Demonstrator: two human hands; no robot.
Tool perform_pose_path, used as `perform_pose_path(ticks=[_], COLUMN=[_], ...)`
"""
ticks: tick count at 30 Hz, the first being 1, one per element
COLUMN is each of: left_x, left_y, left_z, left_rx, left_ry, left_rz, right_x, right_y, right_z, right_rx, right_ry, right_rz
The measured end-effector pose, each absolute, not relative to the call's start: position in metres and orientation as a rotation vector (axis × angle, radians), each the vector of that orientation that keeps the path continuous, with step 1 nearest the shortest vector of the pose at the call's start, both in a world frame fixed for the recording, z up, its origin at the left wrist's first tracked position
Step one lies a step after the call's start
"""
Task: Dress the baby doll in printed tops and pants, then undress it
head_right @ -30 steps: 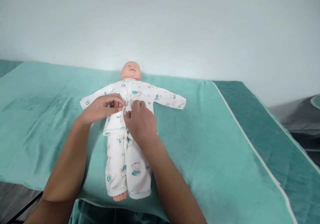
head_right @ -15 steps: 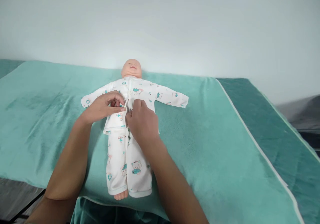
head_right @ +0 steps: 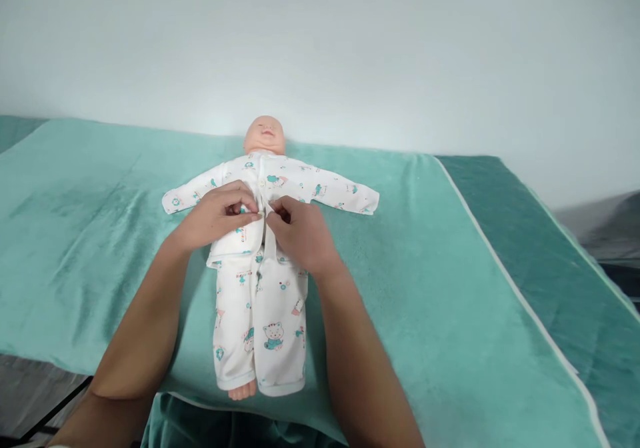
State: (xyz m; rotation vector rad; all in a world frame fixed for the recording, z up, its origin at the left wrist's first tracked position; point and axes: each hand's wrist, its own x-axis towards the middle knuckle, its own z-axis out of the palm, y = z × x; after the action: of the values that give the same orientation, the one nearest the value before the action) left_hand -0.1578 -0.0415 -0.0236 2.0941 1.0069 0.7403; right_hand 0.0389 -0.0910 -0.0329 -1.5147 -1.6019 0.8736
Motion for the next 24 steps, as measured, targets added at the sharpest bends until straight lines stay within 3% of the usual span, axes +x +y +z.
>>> perform_pose_path(ticks=[8, 24], left_x=[-0.152, -0.141], left_y=[-0.043, -0.054], left_z=[-0.027, -0.028], left_rx=[2.177, 1.445], left_ry=[1.060, 0.891], left_rz=[0.794, 1.058], right_x=[0.040, 0.028], right_y=[-0.088, -0.089], right_z=[-0.035, -0.048], right_rx=[-1.241, -1.087], right_ry=[-1.370, -1.138], right_rz=[1.297, 1.113])
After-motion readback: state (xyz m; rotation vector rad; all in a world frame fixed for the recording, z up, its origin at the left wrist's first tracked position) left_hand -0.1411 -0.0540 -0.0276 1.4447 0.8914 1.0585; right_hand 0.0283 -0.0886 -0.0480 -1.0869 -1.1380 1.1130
